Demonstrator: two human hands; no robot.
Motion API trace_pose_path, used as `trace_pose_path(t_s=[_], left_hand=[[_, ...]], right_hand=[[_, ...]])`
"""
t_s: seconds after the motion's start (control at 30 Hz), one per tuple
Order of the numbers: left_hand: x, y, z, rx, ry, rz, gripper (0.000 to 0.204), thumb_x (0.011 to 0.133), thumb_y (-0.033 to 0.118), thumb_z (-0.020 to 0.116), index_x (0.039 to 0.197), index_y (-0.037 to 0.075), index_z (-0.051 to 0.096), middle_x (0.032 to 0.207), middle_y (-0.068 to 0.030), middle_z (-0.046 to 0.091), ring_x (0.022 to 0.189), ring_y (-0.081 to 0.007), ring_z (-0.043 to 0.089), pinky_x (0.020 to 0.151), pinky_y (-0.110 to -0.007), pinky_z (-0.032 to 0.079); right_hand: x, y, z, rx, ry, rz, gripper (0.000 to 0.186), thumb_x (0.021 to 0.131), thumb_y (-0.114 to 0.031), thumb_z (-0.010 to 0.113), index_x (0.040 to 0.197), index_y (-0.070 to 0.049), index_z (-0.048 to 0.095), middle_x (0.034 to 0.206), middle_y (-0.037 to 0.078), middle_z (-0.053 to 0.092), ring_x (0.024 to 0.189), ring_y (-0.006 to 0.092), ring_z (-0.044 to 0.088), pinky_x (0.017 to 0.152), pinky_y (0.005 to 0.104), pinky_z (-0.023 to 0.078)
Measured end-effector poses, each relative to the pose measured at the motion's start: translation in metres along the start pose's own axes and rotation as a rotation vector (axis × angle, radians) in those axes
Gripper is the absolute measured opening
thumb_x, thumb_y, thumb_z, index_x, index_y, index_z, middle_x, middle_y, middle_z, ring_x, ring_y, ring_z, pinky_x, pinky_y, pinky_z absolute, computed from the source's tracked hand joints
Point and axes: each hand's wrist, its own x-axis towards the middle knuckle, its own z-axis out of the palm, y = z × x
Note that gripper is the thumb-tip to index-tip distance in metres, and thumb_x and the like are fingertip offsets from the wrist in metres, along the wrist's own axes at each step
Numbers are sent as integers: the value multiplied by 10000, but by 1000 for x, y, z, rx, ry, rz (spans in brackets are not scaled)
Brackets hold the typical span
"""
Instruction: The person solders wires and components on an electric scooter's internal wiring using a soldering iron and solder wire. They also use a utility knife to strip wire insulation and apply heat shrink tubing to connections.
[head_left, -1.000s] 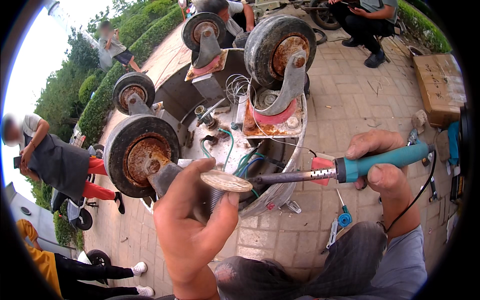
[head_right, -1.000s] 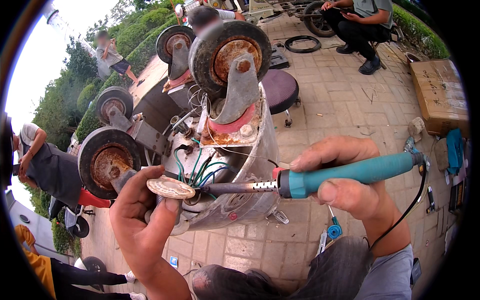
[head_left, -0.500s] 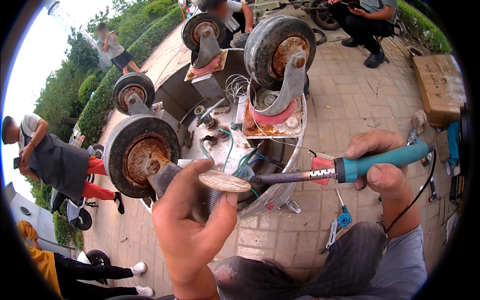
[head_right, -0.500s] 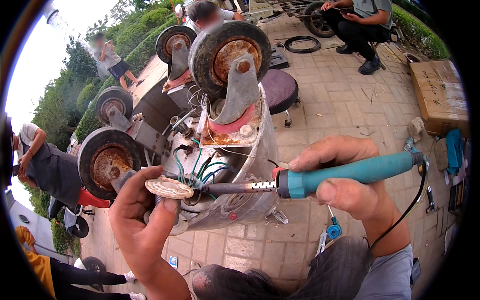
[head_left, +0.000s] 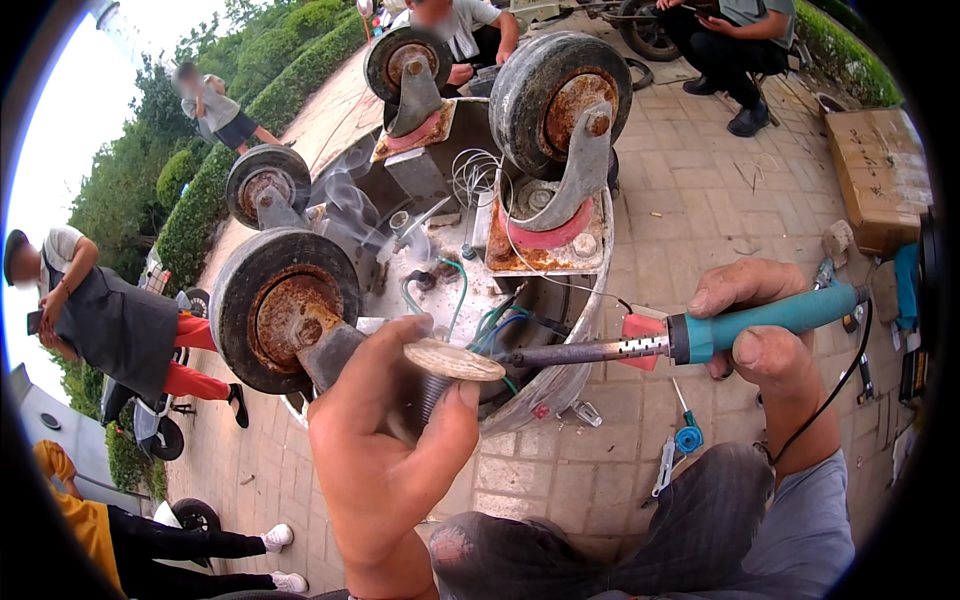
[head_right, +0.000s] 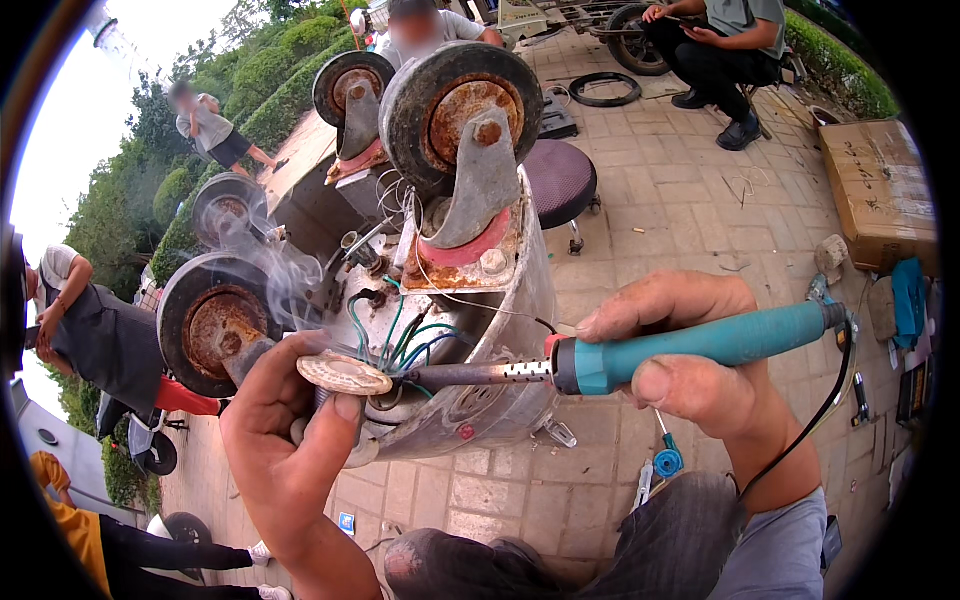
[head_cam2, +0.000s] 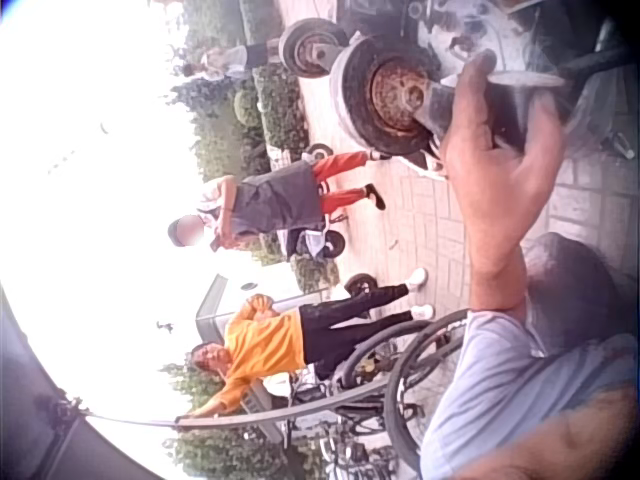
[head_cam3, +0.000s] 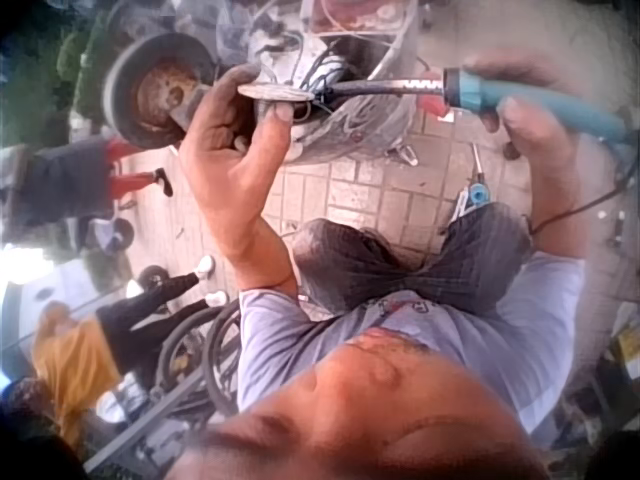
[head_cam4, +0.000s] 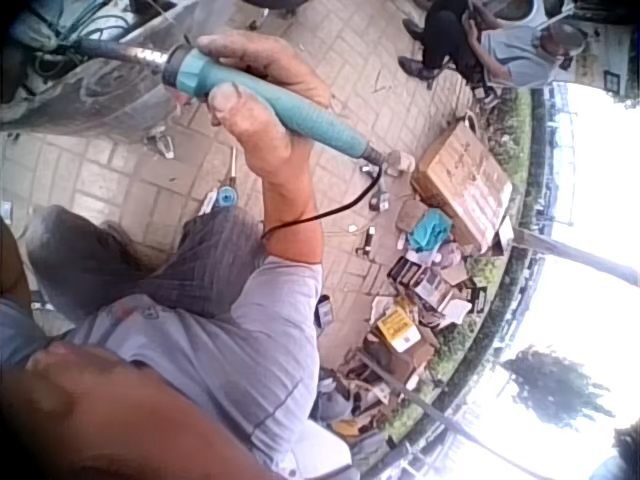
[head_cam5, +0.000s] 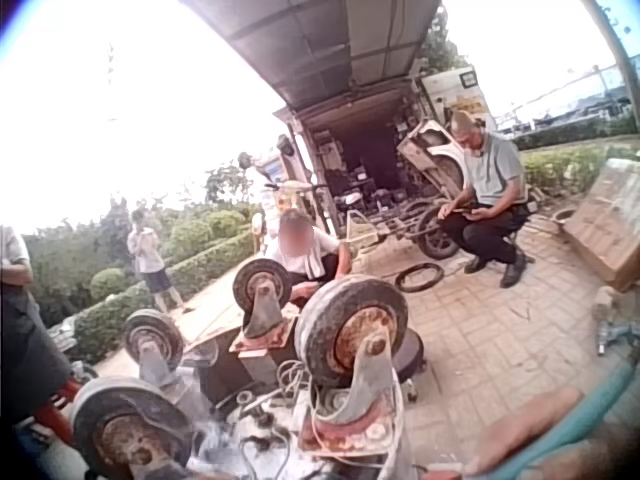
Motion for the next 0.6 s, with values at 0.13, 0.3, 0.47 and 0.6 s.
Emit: trace_pose_path(t_s=[0.13,0.3,0.47,0.6], left_hand=[[0,0,-1,-2,-9,-15,403,736,-10,704,1105,-107,572,744,-16,590,665,-31,492,567,-171,377],[-1,-2,-2,-14,-8,-6,401,731,-4,709,1098,-102,580,726,-10,581,652,-30,487,555,-172,374],[0,-2,-2,31,-11,13,387,722,5,716,1081,-84,599,703,-2,571,630,-27,482,542,-174,373],[1,-2,0,42,2,12,382,714,12,720,1068,-75,608,692,-2,566,627,-25,481,542,-177,376]], right_hand=[[0,0,-1,-2,-3,-1,471,736,-278,714,1010,97,639,741,126,653,571,101,577,488,221,444],[1,1,0,-9,-12,-18,458,742,-264,705,1012,100,637,733,121,648,568,101,572,484,220,438],[0,2,0,6,-17,-16,458,742,-259,702,1017,101,634,715,112,639,560,97,563,474,218,426],[0,1,-1,-4,-21,-12,464,744,-264,704,1018,103,631,711,114,636,553,96,559,466,218,421]])
